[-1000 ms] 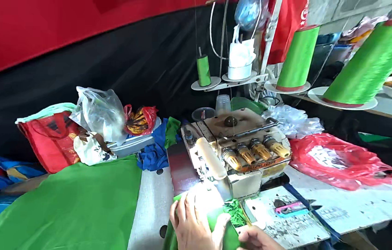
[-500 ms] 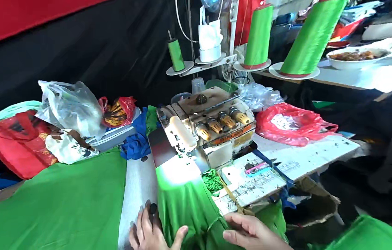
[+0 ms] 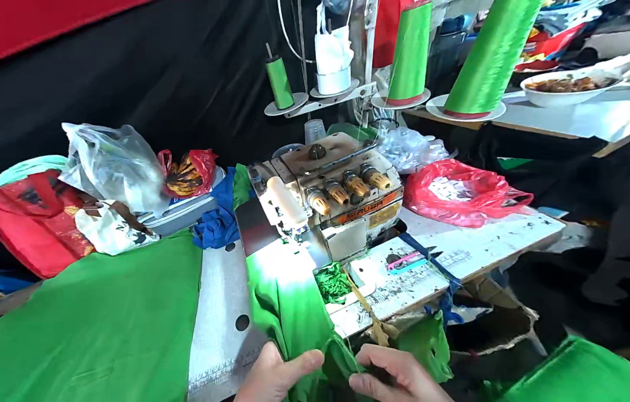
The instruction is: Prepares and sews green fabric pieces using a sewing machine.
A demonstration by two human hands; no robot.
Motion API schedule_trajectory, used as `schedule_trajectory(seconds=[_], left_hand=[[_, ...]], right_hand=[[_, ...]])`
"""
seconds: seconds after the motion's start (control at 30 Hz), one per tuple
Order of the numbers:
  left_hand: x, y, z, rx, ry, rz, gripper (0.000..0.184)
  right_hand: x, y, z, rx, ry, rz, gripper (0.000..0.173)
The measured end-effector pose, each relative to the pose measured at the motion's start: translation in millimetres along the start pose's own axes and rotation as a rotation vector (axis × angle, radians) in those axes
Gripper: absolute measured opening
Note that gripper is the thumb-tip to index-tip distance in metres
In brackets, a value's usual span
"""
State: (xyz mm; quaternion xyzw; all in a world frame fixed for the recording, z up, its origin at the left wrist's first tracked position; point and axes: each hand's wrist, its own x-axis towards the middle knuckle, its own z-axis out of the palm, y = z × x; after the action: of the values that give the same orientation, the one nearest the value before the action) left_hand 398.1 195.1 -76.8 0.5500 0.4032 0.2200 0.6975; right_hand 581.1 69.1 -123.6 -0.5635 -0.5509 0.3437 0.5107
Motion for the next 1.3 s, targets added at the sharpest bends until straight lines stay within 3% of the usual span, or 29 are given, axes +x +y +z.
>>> schedule_trajectory(seconds=[0.13,0.27,0.37,0.4,0.57,0.67,0.77,0.93,1.13,1.3], left_hand=[[9,-1,4,0.165,0.134,0.074,0.043],[11,-4,7,0.098,0.142,0.134,0.032],[10,-4,11,0.046,0.134,0.095,0.029],[9,-3,13,0.029,0.141,0.076,0.029],[6,-2,9,0.044,0.106,0.128,0.029],[6,-1,7,0.109,0.098,0.154,0.031],[7,4,11,0.118,0.139,0.098,0.024],[7,4,15,0.082,0.153,0.078,0.022],[6,2,17,0.047,0.180,0.060,0.019],[5,5,22,-0.013,0.189,0.015,0.017]], right_hand=[[3,9,-12,-0.021,0.027,0.016,0.035],[15,5,-16,0.045,0.012,0.057,0.031],[32,9,-7,0.047,0.008,-0.047,0.057],[37,10,-5,0.032,-0.011,-0.055,0.057],[44,6,-3,0.077,-0.033,0.032,0.023],[43,8,-5,0.053,-0.052,-0.016,0.028],[42,4,-5,0.097,-0.073,0.048,0.035],[42,3,-2,0.159,-0.126,0.070,0.031],[39,2,2,0.033,0.028,-0.059,0.028],[34,-6,1,0.054,0.005,-0.012,0.029]])
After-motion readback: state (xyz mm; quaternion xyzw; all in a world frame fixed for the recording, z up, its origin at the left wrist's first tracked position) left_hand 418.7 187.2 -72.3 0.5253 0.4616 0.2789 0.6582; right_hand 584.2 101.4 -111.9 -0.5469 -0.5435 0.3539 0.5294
